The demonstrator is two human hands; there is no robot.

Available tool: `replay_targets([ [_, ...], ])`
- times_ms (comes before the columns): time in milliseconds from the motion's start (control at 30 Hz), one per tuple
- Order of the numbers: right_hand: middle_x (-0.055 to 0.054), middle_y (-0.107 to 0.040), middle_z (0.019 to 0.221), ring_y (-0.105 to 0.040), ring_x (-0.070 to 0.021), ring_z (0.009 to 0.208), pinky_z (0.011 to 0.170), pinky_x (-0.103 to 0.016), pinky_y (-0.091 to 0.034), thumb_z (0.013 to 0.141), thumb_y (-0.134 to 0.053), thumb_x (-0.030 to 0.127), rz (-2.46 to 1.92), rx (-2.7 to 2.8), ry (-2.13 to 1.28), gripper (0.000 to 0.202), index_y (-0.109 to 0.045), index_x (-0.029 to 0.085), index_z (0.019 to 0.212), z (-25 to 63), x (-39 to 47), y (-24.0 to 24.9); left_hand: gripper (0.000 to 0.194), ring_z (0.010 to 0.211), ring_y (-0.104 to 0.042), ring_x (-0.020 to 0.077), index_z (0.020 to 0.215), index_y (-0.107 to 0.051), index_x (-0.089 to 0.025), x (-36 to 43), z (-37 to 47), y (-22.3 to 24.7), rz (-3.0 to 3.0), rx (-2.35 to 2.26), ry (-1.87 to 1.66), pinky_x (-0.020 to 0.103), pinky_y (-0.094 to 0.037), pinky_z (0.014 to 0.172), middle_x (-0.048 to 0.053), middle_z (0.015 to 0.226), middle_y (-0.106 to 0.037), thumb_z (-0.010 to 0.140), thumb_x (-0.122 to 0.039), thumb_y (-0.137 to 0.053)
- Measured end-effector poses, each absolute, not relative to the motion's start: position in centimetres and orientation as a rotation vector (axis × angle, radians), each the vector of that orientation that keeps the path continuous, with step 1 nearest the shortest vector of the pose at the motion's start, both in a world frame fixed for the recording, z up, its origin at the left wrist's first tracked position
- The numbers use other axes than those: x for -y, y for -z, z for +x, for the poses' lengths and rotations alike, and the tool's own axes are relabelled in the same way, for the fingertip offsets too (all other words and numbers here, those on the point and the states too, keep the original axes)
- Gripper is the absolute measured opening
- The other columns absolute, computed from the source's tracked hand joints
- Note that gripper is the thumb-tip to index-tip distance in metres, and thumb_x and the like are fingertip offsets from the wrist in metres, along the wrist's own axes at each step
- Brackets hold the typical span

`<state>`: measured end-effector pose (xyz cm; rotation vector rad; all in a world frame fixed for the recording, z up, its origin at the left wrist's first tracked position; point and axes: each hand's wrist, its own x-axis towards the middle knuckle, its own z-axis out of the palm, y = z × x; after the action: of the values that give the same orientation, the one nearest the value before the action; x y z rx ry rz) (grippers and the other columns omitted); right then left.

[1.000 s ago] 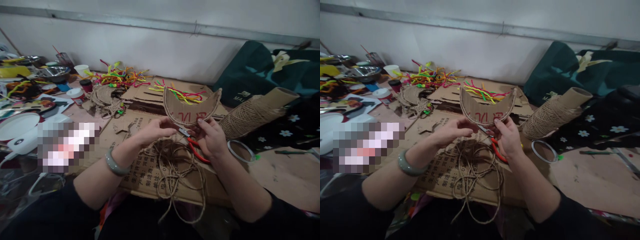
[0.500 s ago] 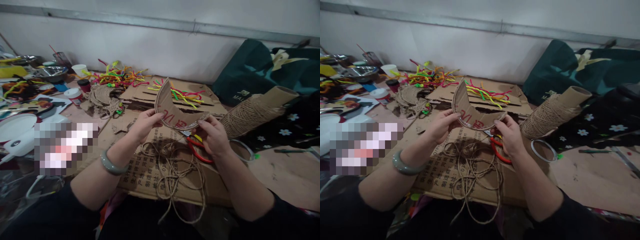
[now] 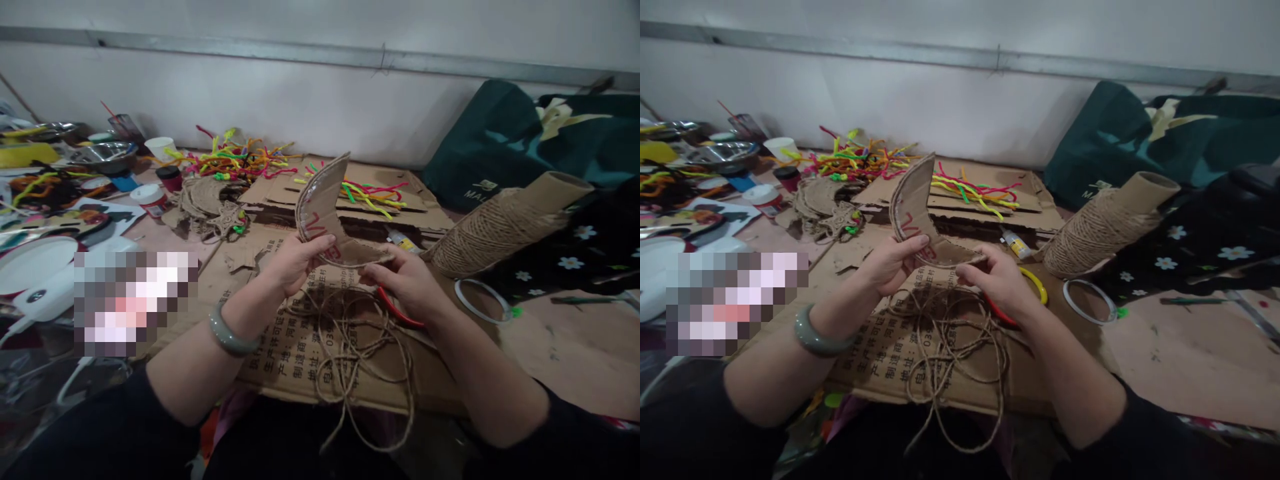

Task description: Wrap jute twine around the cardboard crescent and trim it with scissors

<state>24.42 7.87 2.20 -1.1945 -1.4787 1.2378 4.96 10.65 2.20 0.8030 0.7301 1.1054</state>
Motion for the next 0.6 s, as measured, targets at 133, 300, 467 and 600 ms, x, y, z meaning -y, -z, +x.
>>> replay_targets([
  [133, -0.003, -0.071, 0.078, -0.063, -0.0183, 0.069, 0.063, -0.032, -0.048, 0.078, -0.067, 0.044, -1.391, 1.873, -0.752, 0.019, -0.07, 0.025, 0.083, 27.8, -8.1, -3.3, 0.031, 0.077, -0.069, 0.0181, 0.086, -0.072, -0.016, -10.9, 4.6, -2.5, 0.803, -0.745, -1.156, 0.032, -0.053, 0.077, 0.003, 0.082, -0.075, 0.058, -0.024, -0.084],
  [300, -0.004, -0.073, 0.077, -0.062, -0.0194, 0.065, 0.058, -0.031, -0.045, 0.077, -0.068, 0.047, -1.736, 2.212, -0.463, 0.023, -0.073, 0.026, 0.083, 32.0, -7.7, -2.3, 0.029, 0.069, -0.066, 0.0141, 0.081, -0.071, -0.017, -11.0, 4.5, -2.8, 0.814, -0.802, -1.205, 0.027, -0.051, 0.067, -0.001, 0.077, -0.073, 0.056, -0.021, -0.085],
  [467, -0.007, -0.075, 0.103, -0.069, -0.0252, 0.088, 0.074, -0.035, -0.052, 0.075, -0.067, 0.033, -1.747, 2.386, -0.412, 0.033, -0.071, 0.026, 0.107, 31.9, -7.6, -1.0, 0.034, 0.073, -0.069, 0.0147, 0.086, -0.072, -0.017, -10.7, 4.5, -3.1, 0.798, -0.784, -1.212, 0.026, -0.054, 0.068, -0.001, 0.081, -0.076, 0.055, -0.019, -0.085],
  [600, -0.008, -0.074, 0.11, -0.07, -0.0279, 0.092, 0.079, -0.04, -0.053, 0.072, -0.063, 0.026, -1.795, 2.308, -0.504, 0.045, -0.068, 0.025, 0.117, 31.2, -7.5, -1.4, 0.031, 0.072, -0.069, 0.0138, 0.082, -0.071, -0.017, -10.5, 4.6, -3.5, 0.763, -0.785, -1.22, 0.025, -0.055, 0.07, -0.001, 0.079, -0.076, 0.055, -0.016, -0.084],
])
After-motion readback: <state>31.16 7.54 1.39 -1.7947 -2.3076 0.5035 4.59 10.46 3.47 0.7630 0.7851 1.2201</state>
